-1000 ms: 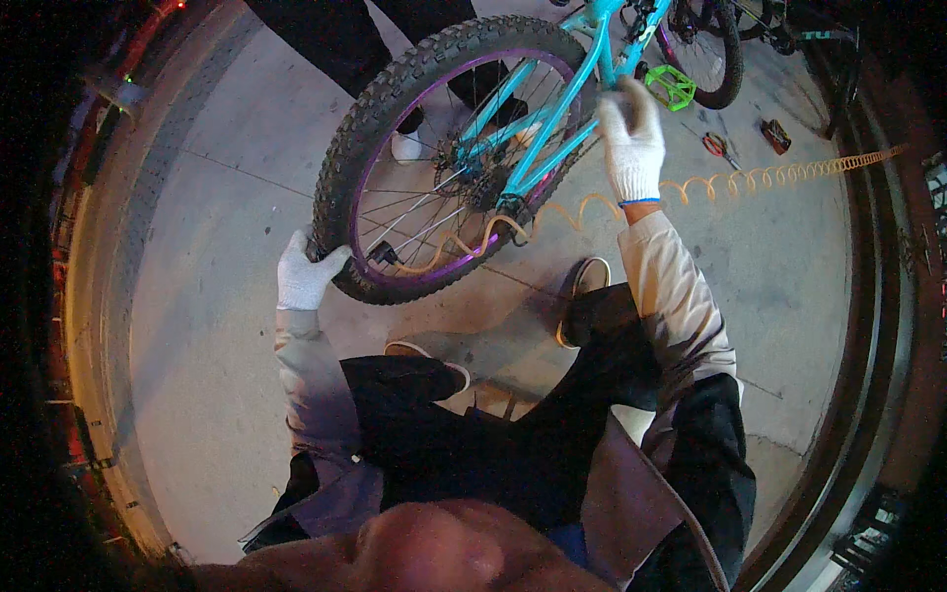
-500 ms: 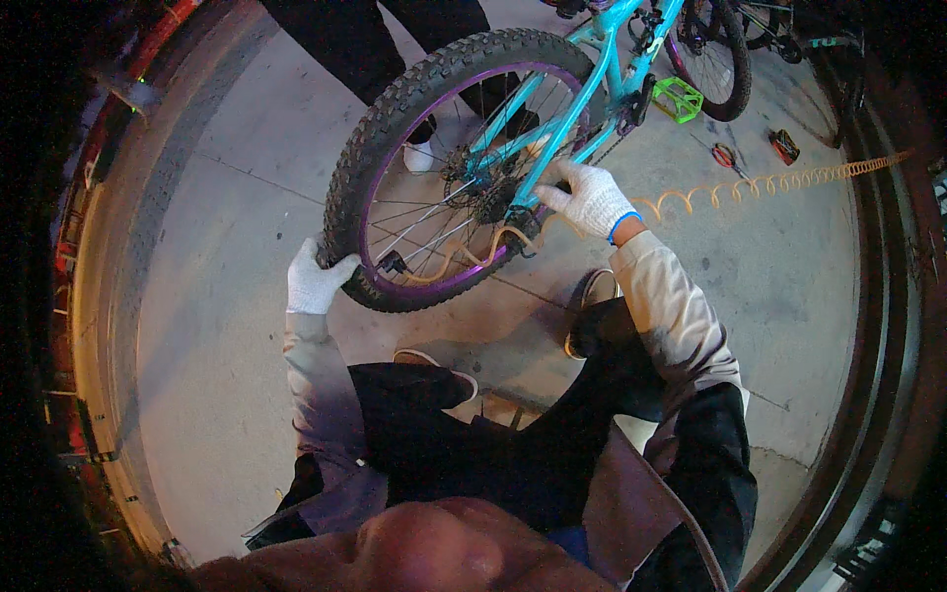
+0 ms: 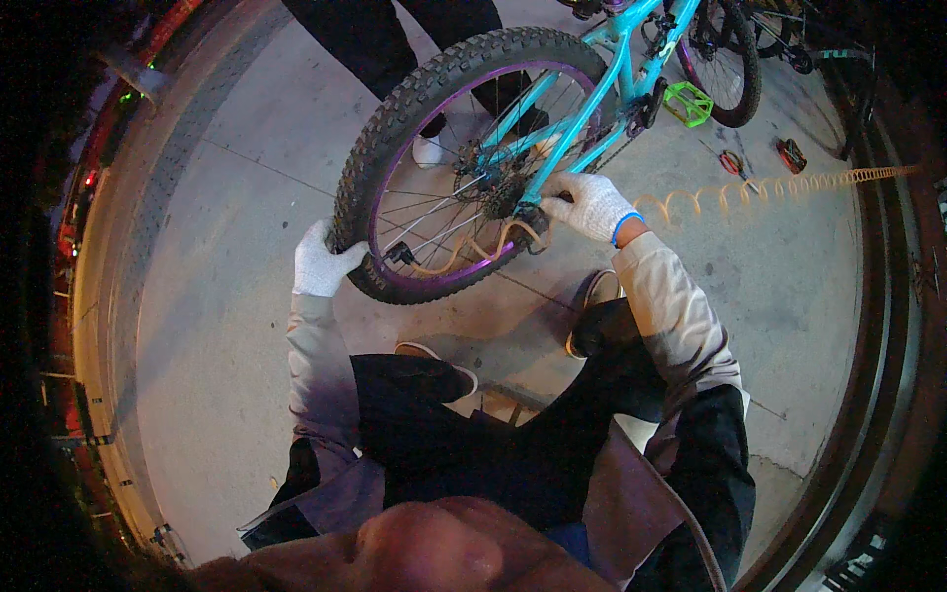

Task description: The person kneels and repeatedly presses the front tire bead into the rim with gloved hands, then moves to the rear wheel and continues pressing the tire bead into the rim. The bicycle remains upright on the floor throughout.

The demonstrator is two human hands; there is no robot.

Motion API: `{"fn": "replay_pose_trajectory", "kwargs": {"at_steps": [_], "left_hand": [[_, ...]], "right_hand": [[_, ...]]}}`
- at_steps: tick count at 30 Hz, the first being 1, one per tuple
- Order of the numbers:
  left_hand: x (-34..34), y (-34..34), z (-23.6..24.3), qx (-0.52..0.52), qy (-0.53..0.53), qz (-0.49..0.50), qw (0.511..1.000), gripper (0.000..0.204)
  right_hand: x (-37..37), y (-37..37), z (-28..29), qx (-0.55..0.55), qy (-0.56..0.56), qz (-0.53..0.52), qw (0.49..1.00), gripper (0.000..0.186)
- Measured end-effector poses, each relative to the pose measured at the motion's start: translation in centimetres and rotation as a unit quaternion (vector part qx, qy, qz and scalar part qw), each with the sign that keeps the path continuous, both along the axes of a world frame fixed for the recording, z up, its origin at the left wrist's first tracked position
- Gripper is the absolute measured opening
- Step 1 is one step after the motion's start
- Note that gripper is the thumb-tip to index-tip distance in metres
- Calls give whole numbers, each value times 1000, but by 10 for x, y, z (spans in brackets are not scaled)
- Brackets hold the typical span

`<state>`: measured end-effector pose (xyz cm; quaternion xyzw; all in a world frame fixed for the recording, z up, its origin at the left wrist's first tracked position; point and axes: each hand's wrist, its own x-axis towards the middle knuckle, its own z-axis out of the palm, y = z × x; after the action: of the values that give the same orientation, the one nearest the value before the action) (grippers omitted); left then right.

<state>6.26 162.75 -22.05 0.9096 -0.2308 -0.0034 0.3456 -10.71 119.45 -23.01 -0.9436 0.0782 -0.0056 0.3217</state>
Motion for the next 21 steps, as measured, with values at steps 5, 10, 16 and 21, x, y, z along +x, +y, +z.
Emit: {"fn": "replay_pose_trajectory", "kwargs": {"at_steps": [5, 10, 16, 21], "left_hand": [[-1, 3, -6, -32, -2, -2, 999, 45], [0, 6, -11, 12, -39, 26, 999, 49], [-4, 4, -10, -14, -57, 11, 998, 50], [-8, 3, -3, -18, 2, 24, 1000, 51]], "right_hand": [[-1, -4, -5, 24, -7, 13, 1000, 33], [0, -6, -5, 9, -20, 26, 999, 35], [-2, -4, -1, 25, 5, 17, 1000, 35], [-1, -4, -7, 14, 3, 20, 1000, 32]]}}
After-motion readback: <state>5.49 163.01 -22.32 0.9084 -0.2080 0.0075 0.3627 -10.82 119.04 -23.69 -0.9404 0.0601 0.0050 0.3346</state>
